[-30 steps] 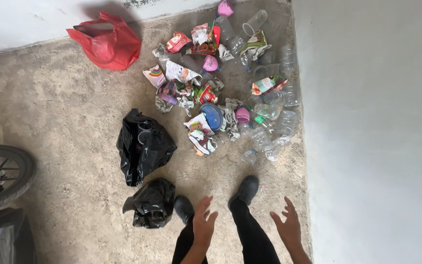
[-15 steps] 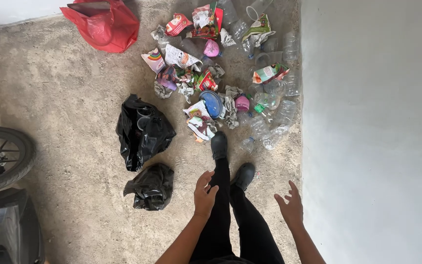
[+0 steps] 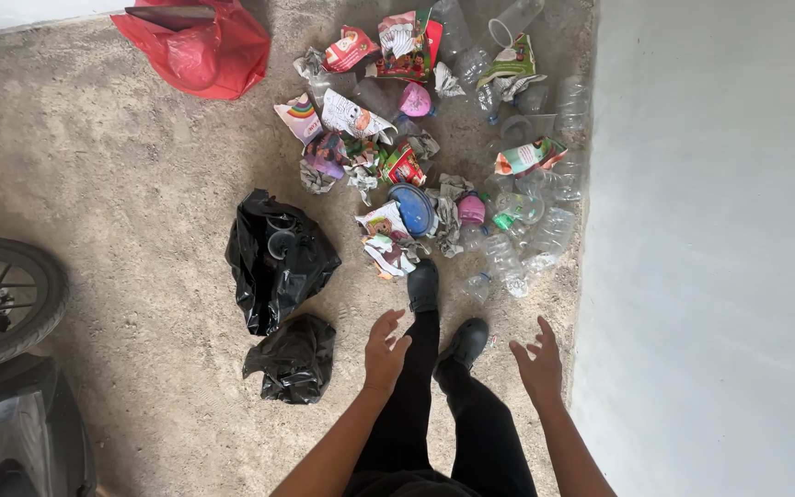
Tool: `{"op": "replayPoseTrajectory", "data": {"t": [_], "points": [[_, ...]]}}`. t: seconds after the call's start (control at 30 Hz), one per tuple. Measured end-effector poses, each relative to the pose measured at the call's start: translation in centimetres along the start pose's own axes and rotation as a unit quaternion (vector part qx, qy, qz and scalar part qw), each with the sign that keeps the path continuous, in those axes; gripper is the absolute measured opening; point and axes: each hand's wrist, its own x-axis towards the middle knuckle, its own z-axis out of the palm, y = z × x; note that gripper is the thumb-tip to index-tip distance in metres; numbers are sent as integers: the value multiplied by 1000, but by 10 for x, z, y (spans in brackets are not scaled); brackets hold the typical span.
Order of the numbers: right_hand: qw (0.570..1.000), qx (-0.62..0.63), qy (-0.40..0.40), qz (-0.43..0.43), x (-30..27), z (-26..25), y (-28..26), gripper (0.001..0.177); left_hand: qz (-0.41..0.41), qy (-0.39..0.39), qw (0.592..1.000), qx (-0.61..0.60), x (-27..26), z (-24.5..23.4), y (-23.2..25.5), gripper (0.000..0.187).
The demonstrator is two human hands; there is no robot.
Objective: The recorder is sorting and bagging various plastic, paper, and metal trash items on a concrete floor next to a motorcycle.
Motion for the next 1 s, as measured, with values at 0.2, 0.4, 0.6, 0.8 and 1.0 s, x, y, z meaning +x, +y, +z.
{"op": "replayPoseTrajectory", "data": {"t": [0.2, 0.4, 0.6, 0.8, 1.0], "points": [[999, 29, 18, -14, 28, 10, -37, 86, -9, -14, 1000, 16, 35, -13, 27, 53], [1000, 14, 19, -20, 55, 13, -60, 85, -38, -23, 999, -4, 51, -3, 18, 53], [997, -21, 14, -72, 103, 26, -67, 84, -54, -11, 998, -25, 73, 23, -6, 54], [992, -76, 2, -100, 183, 39, -75, 86, -56, -9, 998, 18, 133, 72, -18, 53], [985, -128, -16, -111, 260, 41, -79, 86, 44, -30, 989, 138, 211, 129, -69, 49]]}}
